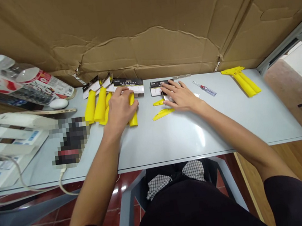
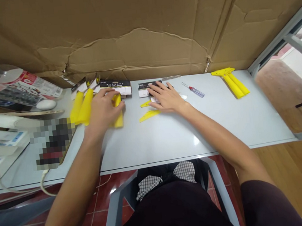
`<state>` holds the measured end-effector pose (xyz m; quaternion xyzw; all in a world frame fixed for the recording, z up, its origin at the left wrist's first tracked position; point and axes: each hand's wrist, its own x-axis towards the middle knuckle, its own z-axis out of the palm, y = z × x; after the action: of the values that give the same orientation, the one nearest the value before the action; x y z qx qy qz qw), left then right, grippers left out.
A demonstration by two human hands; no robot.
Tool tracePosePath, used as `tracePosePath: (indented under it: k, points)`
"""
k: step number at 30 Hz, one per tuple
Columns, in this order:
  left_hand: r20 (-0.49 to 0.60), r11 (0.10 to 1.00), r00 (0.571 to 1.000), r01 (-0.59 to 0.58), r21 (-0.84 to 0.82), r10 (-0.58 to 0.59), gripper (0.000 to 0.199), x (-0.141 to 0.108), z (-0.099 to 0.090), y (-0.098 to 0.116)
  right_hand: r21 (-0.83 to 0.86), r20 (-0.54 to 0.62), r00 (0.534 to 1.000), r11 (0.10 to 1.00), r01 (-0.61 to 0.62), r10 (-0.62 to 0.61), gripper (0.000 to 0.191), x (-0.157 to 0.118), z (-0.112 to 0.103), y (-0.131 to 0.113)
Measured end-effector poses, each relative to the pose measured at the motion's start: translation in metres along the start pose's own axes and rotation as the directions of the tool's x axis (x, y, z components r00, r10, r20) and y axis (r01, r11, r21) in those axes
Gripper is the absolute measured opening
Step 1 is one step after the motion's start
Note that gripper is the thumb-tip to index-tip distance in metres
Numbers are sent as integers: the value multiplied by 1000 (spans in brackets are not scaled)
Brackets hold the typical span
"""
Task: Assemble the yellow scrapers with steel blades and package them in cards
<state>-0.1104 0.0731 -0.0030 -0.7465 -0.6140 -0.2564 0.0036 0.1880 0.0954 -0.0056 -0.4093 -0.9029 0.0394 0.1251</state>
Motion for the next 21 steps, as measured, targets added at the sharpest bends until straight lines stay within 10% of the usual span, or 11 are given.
tracePosePath:
  k: [21]
  points:
    - [125,993,991,-59,100,47,46,-4,-9,16,124,-336,929,985,-121,156,65,-86,-33,42]
